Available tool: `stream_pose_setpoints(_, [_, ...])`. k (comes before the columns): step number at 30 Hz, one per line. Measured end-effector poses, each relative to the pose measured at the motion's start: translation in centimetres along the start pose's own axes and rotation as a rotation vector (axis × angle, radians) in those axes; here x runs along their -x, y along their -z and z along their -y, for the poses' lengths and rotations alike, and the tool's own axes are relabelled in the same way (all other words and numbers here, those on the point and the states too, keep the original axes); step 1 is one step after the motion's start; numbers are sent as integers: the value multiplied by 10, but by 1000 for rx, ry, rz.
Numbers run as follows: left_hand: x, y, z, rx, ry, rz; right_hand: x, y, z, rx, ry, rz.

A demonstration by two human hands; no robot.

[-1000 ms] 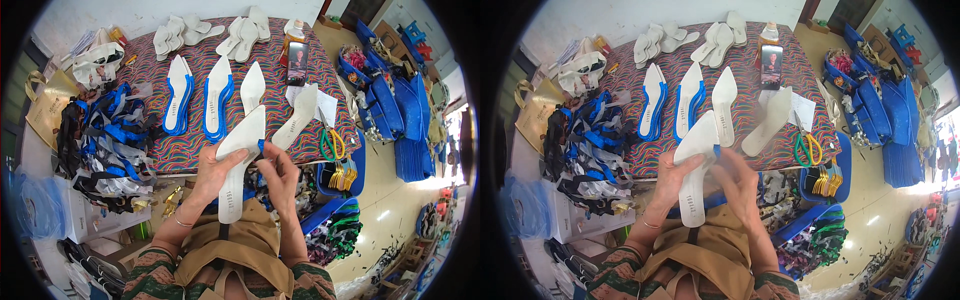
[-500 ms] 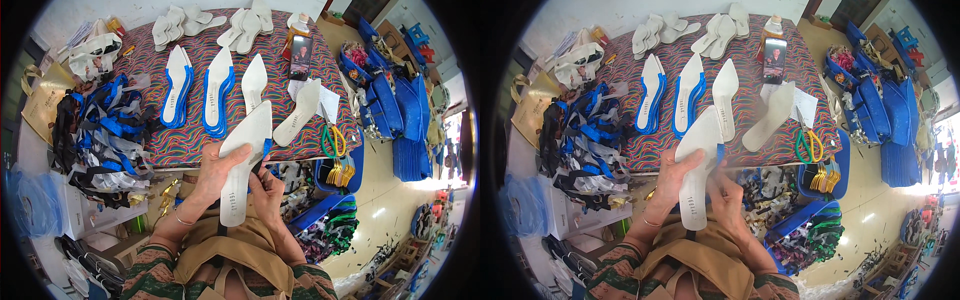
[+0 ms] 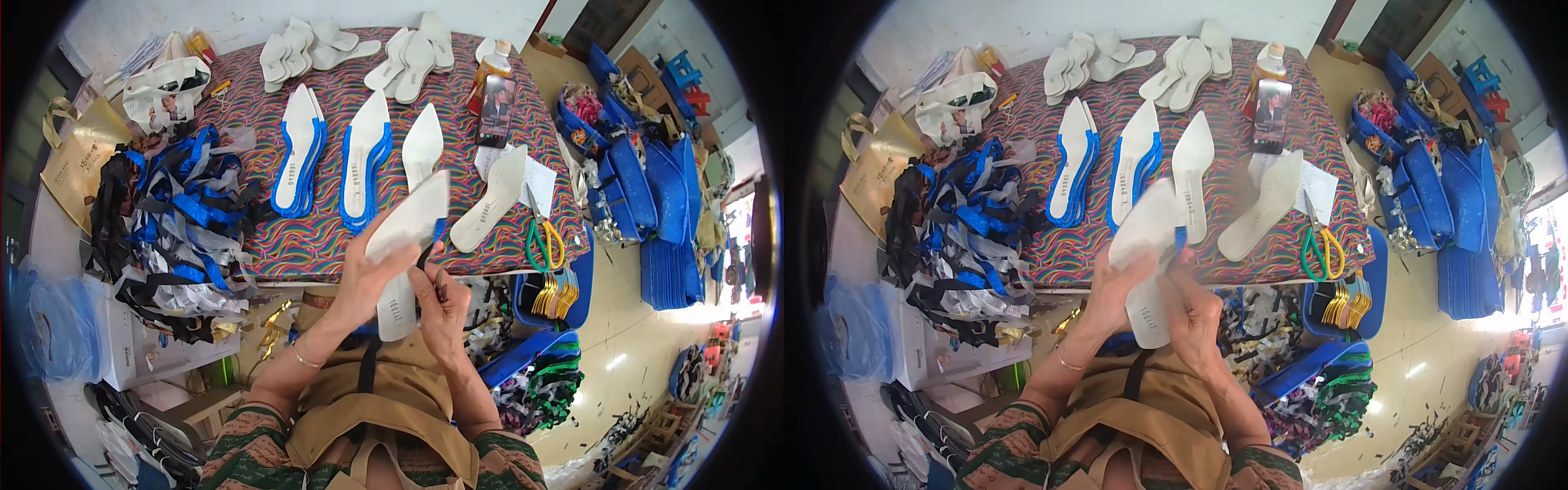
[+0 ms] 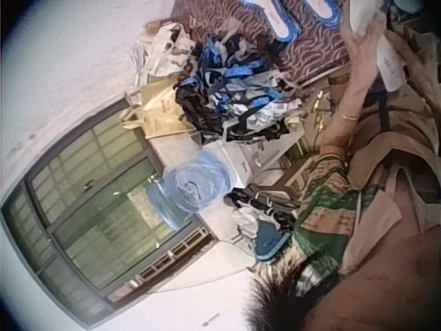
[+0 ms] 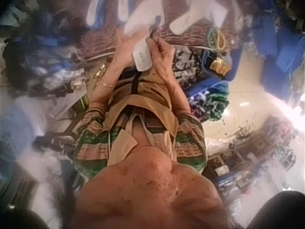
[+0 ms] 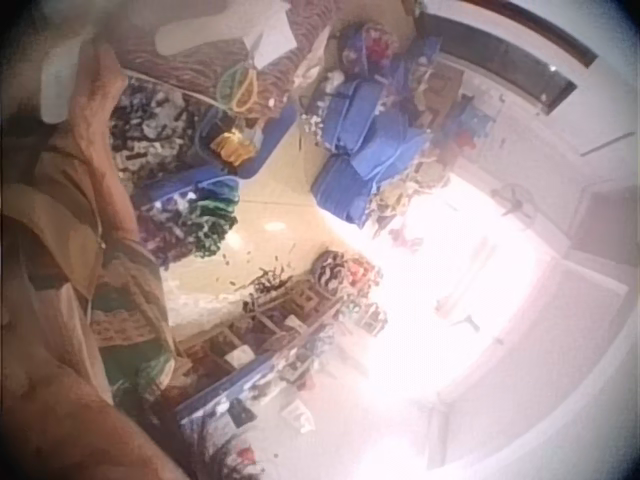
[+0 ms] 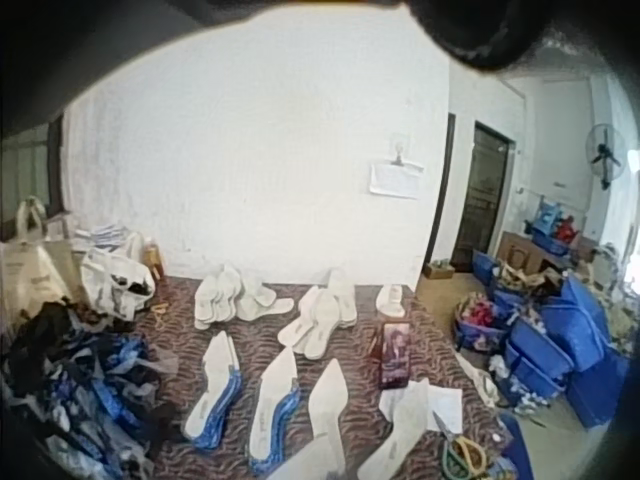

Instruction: The person wraps a black elastic strap around the perimeter of white shoe insoles. They pick up insoles from a pile, wrap the strap around the edges, and place the finished items on a table.

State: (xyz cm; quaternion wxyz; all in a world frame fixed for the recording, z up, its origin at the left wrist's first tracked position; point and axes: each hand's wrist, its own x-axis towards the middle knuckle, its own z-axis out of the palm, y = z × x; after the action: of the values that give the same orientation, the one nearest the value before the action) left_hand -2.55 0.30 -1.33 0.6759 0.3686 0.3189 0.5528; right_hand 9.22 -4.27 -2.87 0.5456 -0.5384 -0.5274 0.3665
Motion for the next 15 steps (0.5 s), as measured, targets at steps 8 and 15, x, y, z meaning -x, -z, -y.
stream_pose_setpoints(8, [27,28,14,-86,117,-93,-19,-12,1,103,200,73])
stream_pose_setpoints(15, [14,16,-36,124,238,-34,20,-7,-3,277,249,164])
